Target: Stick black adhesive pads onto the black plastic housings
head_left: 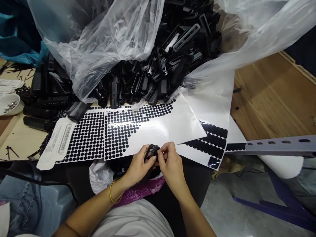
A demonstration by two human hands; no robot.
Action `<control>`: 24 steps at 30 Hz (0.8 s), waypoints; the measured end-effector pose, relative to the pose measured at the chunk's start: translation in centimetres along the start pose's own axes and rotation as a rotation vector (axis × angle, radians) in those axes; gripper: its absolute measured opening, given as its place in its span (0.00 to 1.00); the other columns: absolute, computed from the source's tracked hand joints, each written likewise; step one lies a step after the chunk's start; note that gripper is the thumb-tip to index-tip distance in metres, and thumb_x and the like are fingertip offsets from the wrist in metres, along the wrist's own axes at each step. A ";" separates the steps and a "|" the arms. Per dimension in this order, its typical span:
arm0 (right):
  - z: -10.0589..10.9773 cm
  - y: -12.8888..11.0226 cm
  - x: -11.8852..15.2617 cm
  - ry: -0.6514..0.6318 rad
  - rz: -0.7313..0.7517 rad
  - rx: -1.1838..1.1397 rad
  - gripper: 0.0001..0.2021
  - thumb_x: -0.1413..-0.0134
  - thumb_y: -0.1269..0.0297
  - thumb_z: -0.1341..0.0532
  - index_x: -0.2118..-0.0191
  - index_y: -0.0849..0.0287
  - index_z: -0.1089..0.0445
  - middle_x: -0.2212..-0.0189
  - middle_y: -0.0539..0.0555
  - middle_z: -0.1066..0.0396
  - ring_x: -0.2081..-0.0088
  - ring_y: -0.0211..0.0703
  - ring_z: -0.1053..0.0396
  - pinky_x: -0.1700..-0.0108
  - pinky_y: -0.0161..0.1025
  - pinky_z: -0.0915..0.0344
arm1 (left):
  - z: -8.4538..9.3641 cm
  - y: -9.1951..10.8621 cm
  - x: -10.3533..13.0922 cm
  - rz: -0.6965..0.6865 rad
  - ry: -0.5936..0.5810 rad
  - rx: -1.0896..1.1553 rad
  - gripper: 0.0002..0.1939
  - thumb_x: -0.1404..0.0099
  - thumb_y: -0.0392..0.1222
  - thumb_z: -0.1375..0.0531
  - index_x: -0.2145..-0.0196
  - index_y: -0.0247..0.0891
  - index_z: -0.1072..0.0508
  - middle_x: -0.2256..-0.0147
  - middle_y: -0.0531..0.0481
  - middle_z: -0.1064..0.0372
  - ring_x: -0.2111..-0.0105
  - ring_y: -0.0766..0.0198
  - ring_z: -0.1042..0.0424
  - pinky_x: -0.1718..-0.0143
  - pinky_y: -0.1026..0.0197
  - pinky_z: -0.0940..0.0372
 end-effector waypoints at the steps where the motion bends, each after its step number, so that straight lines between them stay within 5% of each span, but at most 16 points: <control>1: -0.2 -0.1 0.1 0.007 0.025 0.037 0.04 0.46 0.71 0.50 0.69 0.55 0.46 0.74 0.49 0.38 0.74 0.39 0.37 0.74 0.35 0.41 | 0.0 -0.1 -0.1 -0.007 0.005 -0.009 0.11 0.40 0.41 0.44 0.58 0.39 0.36 0.71 0.54 0.33 0.71 0.66 0.31 0.67 0.63 0.33; 7: 1.4 0.4 -0.1 0.193 0.166 0.223 0.05 0.44 0.68 0.48 0.62 0.57 0.39 0.66 0.58 0.37 0.63 0.49 0.37 0.63 0.45 0.38 | 0.7 -0.8 0.5 0.041 -0.065 0.067 0.14 0.40 0.45 0.44 0.55 0.41 0.35 0.66 0.50 0.30 0.70 0.62 0.27 0.68 0.61 0.33; 10: 2.8 1.6 -0.6 0.202 0.132 0.144 0.07 0.45 0.64 0.46 0.60 0.57 0.39 0.68 0.55 0.38 0.66 0.46 0.36 0.65 0.42 0.37 | 2.0 0.8 0.7 -0.022 -0.248 -0.108 0.15 0.42 0.45 0.41 0.56 0.39 0.31 0.66 0.49 0.28 0.67 0.61 0.27 0.64 0.60 0.34; 12: 3.0 2.0 -0.7 0.156 0.090 0.090 0.08 0.45 0.61 0.45 0.60 0.56 0.39 0.70 0.52 0.37 0.71 0.42 0.37 0.69 0.39 0.38 | 4.0 2.7 -0.3 -0.104 -0.252 -0.253 0.16 0.44 0.46 0.39 0.58 0.39 0.29 0.62 0.46 0.28 0.62 0.59 0.28 0.58 0.58 0.35; 15: 2.1 1.5 -0.5 0.071 0.090 0.017 0.06 0.44 0.60 0.45 0.63 0.55 0.38 0.73 0.50 0.36 0.74 0.39 0.38 0.71 0.37 0.39 | 9.7 5.9 -4.1 -0.217 0.213 -0.417 0.18 0.38 0.49 0.46 0.54 0.37 0.31 0.55 0.41 0.31 0.56 0.55 0.31 0.54 0.52 0.36; 18: 0.4 0.2 -0.4 0.003 0.155 -0.030 0.04 0.43 0.63 0.46 0.68 0.55 0.38 0.74 0.50 0.35 0.74 0.39 0.37 0.71 0.36 0.39 | 14.6 8.4 -8.3 -0.300 0.723 -0.688 0.25 0.40 0.40 0.44 0.46 0.29 0.40 0.47 0.33 0.41 0.44 0.49 0.43 0.44 0.47 0.47; 21: -1.7 -1.2 -0.7 -0.074 0.215 -0.045 0.05 0.43 0.66 0.47 0.69 0.55 0.39 0.73 0.51 0.34 0.72 0.39 0.36 0.71 0.36 0.39 | 16.5 8.8 -12.0 -0.248 0.803 -0.854 0.29 0.42 0.30 0.46 0.43 0.26 0.45 0.47 0.30 0.46 0.44 0.45 0.44 0.44 0.46 0.48; 24: -4.3 -2.6 -1.2 -0.158 0.285 -0.008 0.04 0.43 0.69 0.48 0.68 0.56 0.38 0.71 0.52 0.33 0.70 0.41 0.35 0.68 0.37 0.38 | 17.0 8.6 -13.4 -0.213 0.800 -0.925 0.32 0.44 0.25 0.49 0.41 0.29 0.47 0.49 0.32 0.44 0.46 0.46 0.42 0.46 0.45 0.46</control>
Point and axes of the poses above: each hand's wrist, its own x-axis away from the middle knuckle, its own z-axis out of the back of the hand, y = z × x, the point moved 5 cm from there along -x, towards the middle knuckle
